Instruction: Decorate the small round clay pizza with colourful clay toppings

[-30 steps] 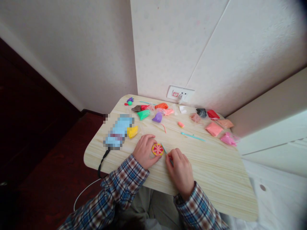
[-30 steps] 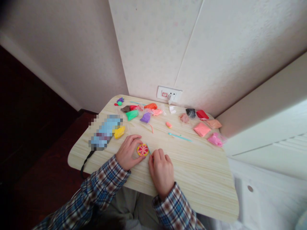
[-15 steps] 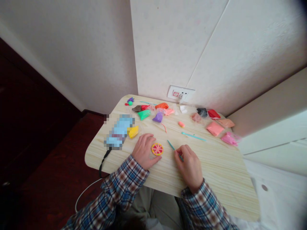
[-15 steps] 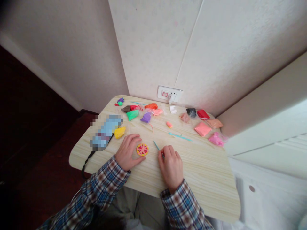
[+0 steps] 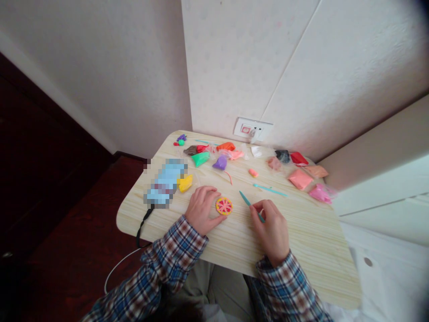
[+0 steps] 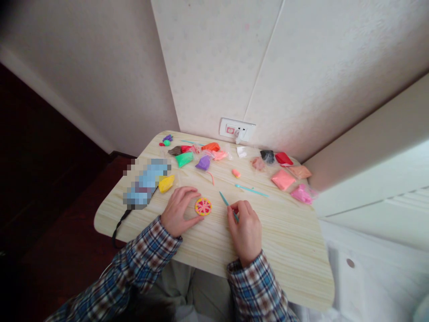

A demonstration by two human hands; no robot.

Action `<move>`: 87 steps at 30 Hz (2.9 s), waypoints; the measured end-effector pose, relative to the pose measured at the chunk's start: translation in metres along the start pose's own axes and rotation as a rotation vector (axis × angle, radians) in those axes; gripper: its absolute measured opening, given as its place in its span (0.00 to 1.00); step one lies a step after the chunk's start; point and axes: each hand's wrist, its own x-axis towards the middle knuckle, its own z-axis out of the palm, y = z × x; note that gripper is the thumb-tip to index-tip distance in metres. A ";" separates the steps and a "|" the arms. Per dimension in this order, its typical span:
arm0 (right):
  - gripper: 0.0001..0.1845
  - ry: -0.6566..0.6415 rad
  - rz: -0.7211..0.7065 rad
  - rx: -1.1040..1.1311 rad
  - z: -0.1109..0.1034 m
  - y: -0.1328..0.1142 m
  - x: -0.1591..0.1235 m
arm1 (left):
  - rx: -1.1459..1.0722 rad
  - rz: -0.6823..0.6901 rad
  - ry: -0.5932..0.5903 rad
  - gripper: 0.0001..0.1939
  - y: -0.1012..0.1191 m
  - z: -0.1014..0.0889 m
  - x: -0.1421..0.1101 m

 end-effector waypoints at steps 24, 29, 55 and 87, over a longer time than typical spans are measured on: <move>0.08 -0.074 -0.178 -0.215 0.013 -0.017 -0.005 | 0.062 0.050 -0.053 0.20 -0.001 -0.001 -0.002; 0.08 -0.064 -0.232 -0.295 0.016 -0.022 -0.007 | 0.077 0.051 -0.062 0.19 0.000 -0.002 -0.003; 0.08 -0.090 -0.138 -0.065 0.003 -0.003 0.004 | 0.055 0.012 -0.076 0.22 -0.002 0.003 -0.003; 0.07 -0.084 -0.075 -0.144 0.004 0.000 0.002 | 0.051 0.024 -0.077 0.24 -0.003 0.003 -0.002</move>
